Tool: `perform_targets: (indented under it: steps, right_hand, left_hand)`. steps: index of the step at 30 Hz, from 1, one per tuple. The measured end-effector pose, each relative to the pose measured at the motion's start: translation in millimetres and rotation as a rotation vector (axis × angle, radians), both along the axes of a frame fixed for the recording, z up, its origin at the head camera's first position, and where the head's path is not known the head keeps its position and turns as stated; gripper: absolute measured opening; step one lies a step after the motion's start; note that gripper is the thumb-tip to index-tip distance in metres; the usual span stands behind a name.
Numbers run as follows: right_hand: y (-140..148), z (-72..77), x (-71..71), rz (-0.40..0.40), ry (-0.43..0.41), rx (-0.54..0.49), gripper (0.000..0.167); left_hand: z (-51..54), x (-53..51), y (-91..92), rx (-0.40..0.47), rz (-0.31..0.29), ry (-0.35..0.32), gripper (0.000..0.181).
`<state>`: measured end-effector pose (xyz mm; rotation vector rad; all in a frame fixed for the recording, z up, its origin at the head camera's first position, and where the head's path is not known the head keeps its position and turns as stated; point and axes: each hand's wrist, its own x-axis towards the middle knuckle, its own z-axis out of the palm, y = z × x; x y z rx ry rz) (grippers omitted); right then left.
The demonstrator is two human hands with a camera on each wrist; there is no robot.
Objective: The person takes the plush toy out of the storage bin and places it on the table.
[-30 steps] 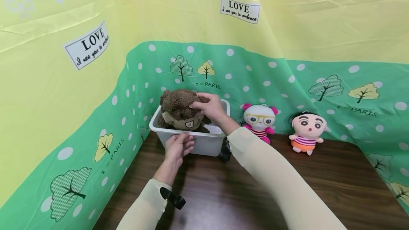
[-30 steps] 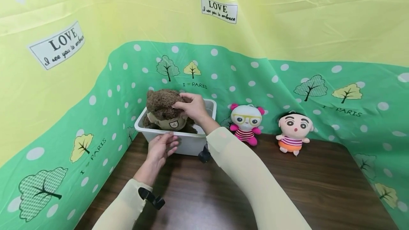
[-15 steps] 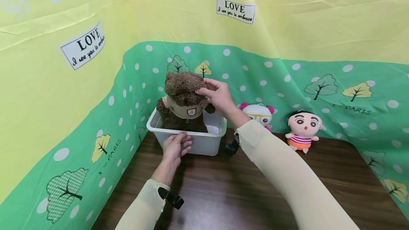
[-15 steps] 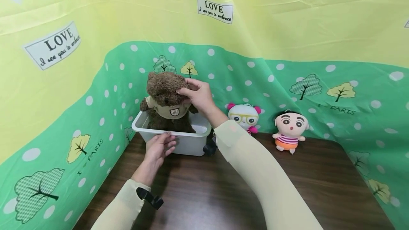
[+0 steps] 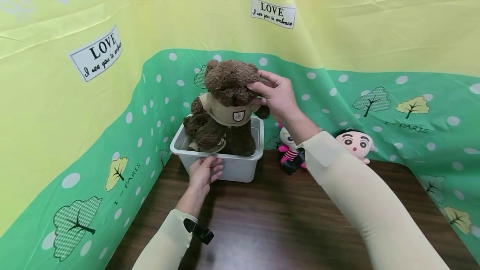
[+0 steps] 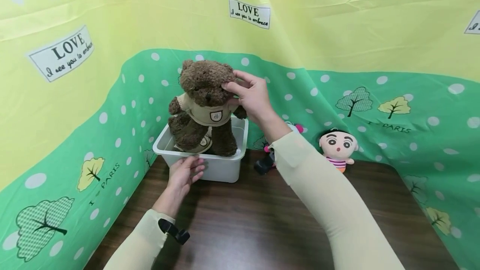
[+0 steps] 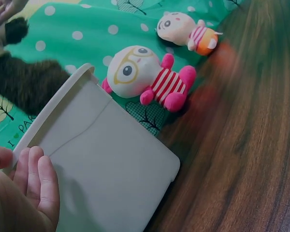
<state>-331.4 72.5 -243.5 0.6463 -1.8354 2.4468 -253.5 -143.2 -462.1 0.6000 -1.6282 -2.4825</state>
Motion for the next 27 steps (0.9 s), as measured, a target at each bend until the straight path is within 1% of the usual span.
perform_targets:
  steps: [3, 6, 9, 12, 15, 20, 24, 27]
  right_hand:
    - [17, 8.1, 4.4, -0.011, 0.002, 0.001, 0.045]
    - [35, 12.1, 9.3, -0.031, -0.002, 0.021, 0.047]
    - [54, 12.7, 14.7, -0.054, -0.001, 0.044, 0.049]
    - [75, 11.9, 19.9, -0.076, -0.003, 0.044, 0.049]
    - [97, 10.1, 26.9, -0.108, -0.023, 0.044, 0.054]
    - [136, 1.7, 41.1, -0.163, -0.070, 0.103, 0.066]
    - [162, -10.7, 48.2, -0.196, -0.096, 0.151, 0.071]
    - [179, -22.9, 51.7, -0.207, -0.124, 0.171, 0.073]
  left_hand:
    - [0.0, -0.6, 0.5, -0.003, -0.004, 0.004, 0.016]
    - [-0.4, -1.7, 1.1, -0.011, -0.002, 0.002, 0.014]
    - [-1.1, -3.0, 1.4, -0.012, 0.003, -0.007, 0.016]
    - [-1.4, -3.3, 1.1, -0.007, 0.007, -0.014, 0.020]
    - [-2.0, -2.5, -0.5, 0.002, 0.012, -0.023, 0.021]
    - [-3.2, -1.0, 0.1, 0.001, 0.015, -0.029, 0.020]
    - [-2.3, -0.7, 0.0, -0.004, 0.008, -0.029, 0.021]
    - [-1.5, -1.6, 0.3, -0.006, -0.005, -0.029, 0.023]
